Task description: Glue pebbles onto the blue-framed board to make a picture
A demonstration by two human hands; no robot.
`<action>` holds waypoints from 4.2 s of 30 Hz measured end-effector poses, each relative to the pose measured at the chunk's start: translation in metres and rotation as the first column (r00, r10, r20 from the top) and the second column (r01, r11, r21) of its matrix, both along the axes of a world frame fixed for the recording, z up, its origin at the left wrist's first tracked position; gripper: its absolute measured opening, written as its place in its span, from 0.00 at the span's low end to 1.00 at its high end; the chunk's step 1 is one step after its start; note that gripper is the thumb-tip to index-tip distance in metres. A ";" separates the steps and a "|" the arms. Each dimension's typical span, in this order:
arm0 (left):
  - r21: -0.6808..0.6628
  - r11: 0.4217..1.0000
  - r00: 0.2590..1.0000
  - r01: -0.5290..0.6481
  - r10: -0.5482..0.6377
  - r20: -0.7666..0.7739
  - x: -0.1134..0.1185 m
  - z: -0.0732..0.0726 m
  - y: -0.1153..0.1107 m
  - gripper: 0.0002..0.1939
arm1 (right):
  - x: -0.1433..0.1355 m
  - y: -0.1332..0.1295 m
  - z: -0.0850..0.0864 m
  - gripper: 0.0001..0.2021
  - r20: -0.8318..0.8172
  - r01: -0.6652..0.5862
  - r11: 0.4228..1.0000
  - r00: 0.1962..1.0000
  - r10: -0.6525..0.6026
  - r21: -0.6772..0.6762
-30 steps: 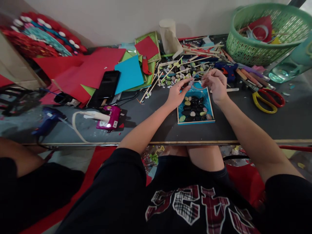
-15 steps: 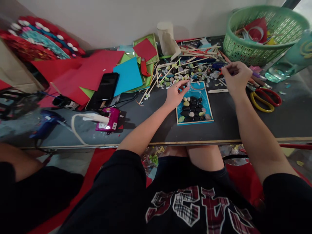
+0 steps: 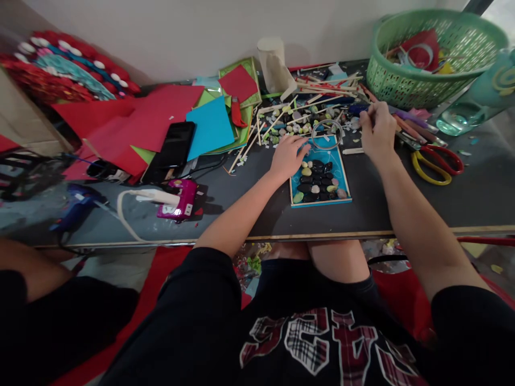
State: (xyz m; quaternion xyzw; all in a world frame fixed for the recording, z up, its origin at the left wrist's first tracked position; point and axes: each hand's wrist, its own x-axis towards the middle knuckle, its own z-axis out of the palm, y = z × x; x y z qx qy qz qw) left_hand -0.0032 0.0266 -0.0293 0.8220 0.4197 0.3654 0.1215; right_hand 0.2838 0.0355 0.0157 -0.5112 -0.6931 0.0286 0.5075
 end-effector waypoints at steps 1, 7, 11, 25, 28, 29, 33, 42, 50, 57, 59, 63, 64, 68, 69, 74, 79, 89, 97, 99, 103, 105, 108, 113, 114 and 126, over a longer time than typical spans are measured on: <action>0.032 0.999 0.999 0.035 -0.035 -0.009 0.000 0.002 0.003 0.34 | -0.002 0.000 0.000 0.24 -0.016 -0.008 1.000 1.000 0.008 0.005; 0.069 0.961 0.939 0.269 -0.246 -0.242 0.004 0.015 0.016 0.26 | -0.012 0.002 -0.004 0.23 -0.074 -0.076 0.997 0.994 0.075 -0.015; 0.025 0.968 0.909 0.249 -0.225 -0.351 0.005 0.024 0.007 0.25 | -0.019 -0.006 0.001 0.20 0.027 -0.035 0.998 0.999 0.037 -0.059; -0.008 0.990 0.925 0.141 -0.134 -0.355 -0.005 0.042 -0.021 0.21 | -0.027 0.004 0.001 0.13 0.384 0.127 0.968 0.923 -0.035 -0.218; 0.000 0.990 0.926 0.144 -0.135 -0.354 -0.005 0.041 -0.020 0.21 | -0.029 0.004 0.003 0.14 0.413 0.153 0.960 0.910 -0.044 -0.234; 0.005 0.990 0.926 0.142 -0.131 -0.354 -0.005 0.041 -0.020 0.21 | -0.029 0.003 0.004 0.14 0.423 0.158 0.958 0.905 -0.043 -0.239; 0.014 0.990 0.929 0.140 -0.126 -0.348 -0.005 0.041 -0.020 0.21 | -0.033 -0.001 0.009 0.14 0.471 0.147 0.953 0.882 -0.005 -0.266; -0.008 0.991 0.927 0.136 -0.130 -0.353 -0.005 0.042 -0.020 0.22 | -0.039 -0.011 0.019 0.15 0.520 0.189 0.950 0.854 -0.032 -0.251; -0.013 0.990 0.930 0.144 -0.140 -0.340 -0.005 0.041 -0.018 0.21 | -0.038 -0.010 0.014 0.14 0.570 0.219 0.951 0.820 -0.059 -0.217; -0.019 0.991 0.927 0.132 -0.130 -0.353 -0.006 0.042 -0.019 0.21 | -0.034 -0.020 0.029 0.19 0.528 0.202 0.951 0.848 -0.051 -0.233; -0.018 0.991 0.926 0.134 -0.131 -0.355 -0.006 0.042 -0.020 0.21 | -0.031 -0.025 0.034 0.19 0.506 0.204 0.953 0.860 -0.065 -0.224; -0.023 0.990 0.929 0.136 -0.135 -0.344 -0.006 0.042 -0.020 0.22 | -0.026 -0.030 0.035 0.17 0.475 0.211 0.959 0.874 -0.098 -0.191; -0.026 0.990 0.931 0.135 -0.136 -0.340 -0.006 0.042 -0.020 0.22 | -0.025 -0.030 0.035 0.17 0.469 0.204 0.960 0.878 -0.092 -0.193; -0.047 0.990 0.931 0.130 -0.138 -0.337 -0.006 0.043 -0.021 0.22 | -0.026 -0.034 0.037 0.17 0.442 0.150 0.965 0.896 -0.041 -0.215; -0.051 0.991 0.930 0.127 -0.136 -0.340 -0.006 0.043 -0.021 0.21 | -0.027 -0.035 0.039 0.17 0.436 0.142 0.966 0.899 -0.034 -0.218; -0.058 0.992 0.927 0.115 -0.128 -0.353 -0.005 0.044 -0.021 0.21 | -0.030 -0.036 0.043 0.15 0.412 0.162 0.961 0.909 -0.057 -0.224; -0.045 0.990 0.931 0.132 -0.140 -0.336 -0.006 0.043 -0.020 0.22 | -0.031 -0.027 0.037 0.10 0.452 0.253 0.939 0.883 -0.125 -0.235; -0.033 0.991 0.930 0.132 -0.135 -0.341 -0.006 0.042 -0.019 0.22 | -0.027 -0.021 0.034 0.16 0.498 0.298 0.932 0.852 -0.162 -0.207; -0.036 0.990 0.930 0.134 -0.138 -0.340 -0.006 0.042 -0.019 0.22 | -0.020 -0.008 0.019 0.17 0.487 0.247 0.922 0.870 -0.076 -0.298; -0.036 0.990 0.929 0.134 -0.138 -0.344 -0.006 0.043 -0.020 0.22 | -0.019 -0.008 0.020 0.19 0.475 0.240 0.921 0.877 -0.069 -0.308; -0.041 0.990 0.931 0.138 -0.144 -0.335 -0.006 0.043 -0.020 0.23 | -0.019 -0.007 0.022 0.21 0.467 0.258 0.907 0.880 -0.080 -0.331; -0.041 0.990 0.934 0.136 -0.142 -0.329 -0.006 0.043 -0.020 0.22 | -0.018 -0.006 0.021 0.21 0.447 0.242 0.906 0.892 -0.066 -0.348; -0.045 0.989 0.935 0.144 -0.151 -0.321 -0.006 0.041 -0.020 0.22 | -0.016 -0.003 0.020 0.19 0.438 0.221 0.911 0.898 -0.050 -0.349; -0.048 0.999 0.991 -0.012 0.005 -0.130 -0.009 0.040 -0.014 0.26 | -0.020 -0.009 0.022 0.14 0.474 0.212 0.926 0.880 -0.042 -0.313; -0.035 0.998 0.995 -0.053 0.049 -0.091 -0.009 0.042 -0.011 0.27 | -0.022 -0.011 0.023 0.16 0.476 0.204 0.926 0.879 -0.031 -0.316; -0.082 0.994 0.973 0.077 -0.093 -0.211 0.084 0.047 0.051 0.16 | -0.037 -0.026 0.018 0.23 0.479 0.271 0.909 0.873 -0.094 -0.316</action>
